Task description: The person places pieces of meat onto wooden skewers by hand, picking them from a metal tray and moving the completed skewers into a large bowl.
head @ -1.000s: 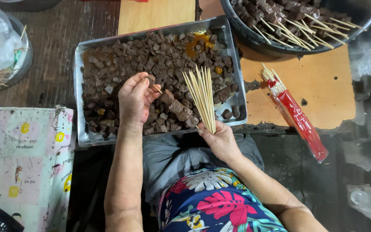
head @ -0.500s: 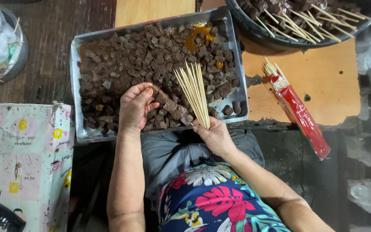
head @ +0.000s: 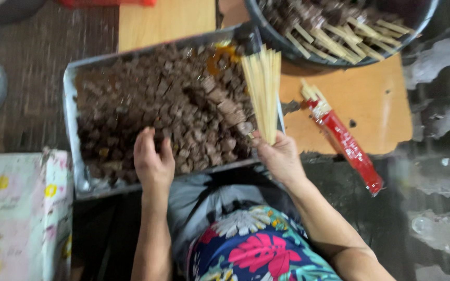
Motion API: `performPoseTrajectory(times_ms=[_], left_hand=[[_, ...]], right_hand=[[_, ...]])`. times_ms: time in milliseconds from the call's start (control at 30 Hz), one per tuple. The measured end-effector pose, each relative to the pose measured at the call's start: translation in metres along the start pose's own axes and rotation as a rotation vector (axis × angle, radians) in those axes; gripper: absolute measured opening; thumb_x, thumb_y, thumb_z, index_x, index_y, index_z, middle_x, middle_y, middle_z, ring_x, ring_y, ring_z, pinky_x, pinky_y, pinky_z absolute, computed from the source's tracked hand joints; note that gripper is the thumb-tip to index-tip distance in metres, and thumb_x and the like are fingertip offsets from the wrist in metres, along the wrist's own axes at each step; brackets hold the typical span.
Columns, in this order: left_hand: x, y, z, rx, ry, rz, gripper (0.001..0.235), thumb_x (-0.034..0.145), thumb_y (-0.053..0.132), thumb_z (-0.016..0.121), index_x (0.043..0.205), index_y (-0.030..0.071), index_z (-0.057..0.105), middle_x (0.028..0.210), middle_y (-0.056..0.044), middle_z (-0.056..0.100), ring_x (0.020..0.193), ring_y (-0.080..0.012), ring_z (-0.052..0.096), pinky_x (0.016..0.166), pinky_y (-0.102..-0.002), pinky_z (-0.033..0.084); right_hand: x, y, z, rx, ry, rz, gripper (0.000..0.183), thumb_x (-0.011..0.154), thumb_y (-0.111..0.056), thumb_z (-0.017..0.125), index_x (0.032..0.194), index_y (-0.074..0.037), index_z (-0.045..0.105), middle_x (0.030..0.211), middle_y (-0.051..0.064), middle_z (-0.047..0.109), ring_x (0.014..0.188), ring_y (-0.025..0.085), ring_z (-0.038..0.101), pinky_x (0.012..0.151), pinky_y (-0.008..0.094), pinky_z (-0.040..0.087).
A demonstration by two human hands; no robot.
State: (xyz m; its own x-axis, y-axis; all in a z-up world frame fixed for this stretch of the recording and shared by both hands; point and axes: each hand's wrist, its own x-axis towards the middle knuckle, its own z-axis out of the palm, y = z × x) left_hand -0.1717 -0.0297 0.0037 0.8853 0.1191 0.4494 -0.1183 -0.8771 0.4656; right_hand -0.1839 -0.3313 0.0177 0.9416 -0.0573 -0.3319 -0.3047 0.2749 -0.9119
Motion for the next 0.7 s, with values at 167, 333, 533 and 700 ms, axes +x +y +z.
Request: performPoseTrajectory(times_ms=[167,333,533,700], left_hand=[[-0.015,0.007,0.012,-0.090,0.022,-0.047,0.040,0.096,0.013,0.073,0.129,-0.007,0.059,0.132,-0.028,0.062,0.123,-0.0438,0.059,0.105,-0.049,0.051],[-0.016,0.006,0.014,-0.067,0.077,-0.061,0.039,0.100,0.015,0.072,0.129,-0.008,0.060,0.132,-0.027,0.063,0.125,-0.0439,0.060,0.107,-0.049,0.051],[-0.017,0.009,0.014,-0.048,0.025,-0.104,0.038,0.100,0.019,0.071,0.126,-0.008,0.062,0.131,-0.027,0.064,0.125,-0.0424,0.061,0.106,-0.047,0.052],[-0.016,0.010,0.012,-0.029,-0.007,-0.149,0.036,0.101,0.019,0.068,0.125,-0.008,0.064,0.132,-0.026,0.065,0.125,-0.0417,0.061,0.106,-0.047,0.051]], right_hand=[[0.028,-0.088,-0.043,-0.687,0.353,-0.496,0.016,0.099,-0.008,0.062,0.108,-0.003,0.075,0.079,0.003,0.067,0.066,0.011,0.062,0.060,0.028,0.051],[0.101,-0.176,-0.093,-1.125,0.436,-0.972,0.017,0.090,0.003,0.065,0.104,0.001,0.075,0.093,0.021,0.072,0.088,0.033,0.074,0.081,0.040,0.058],[0.187,-0.210,-0.096,-1.296,0.517,-0.504,0.015,0.094,-0.012,0.069,0.107,-0.007,0.074,0.095,0.021,0.072,0.085,0.038,0.071,0.077,0.047,0.055],[0.218,-0.197,-0.085,-1.598,0.430,-0.352,0.018,0.096,-0.019,0.069,0.103,-0.003,0.074,0.100,0.025,0.070,0.095,0.044,0.067,0.085,0.051,0.054]])
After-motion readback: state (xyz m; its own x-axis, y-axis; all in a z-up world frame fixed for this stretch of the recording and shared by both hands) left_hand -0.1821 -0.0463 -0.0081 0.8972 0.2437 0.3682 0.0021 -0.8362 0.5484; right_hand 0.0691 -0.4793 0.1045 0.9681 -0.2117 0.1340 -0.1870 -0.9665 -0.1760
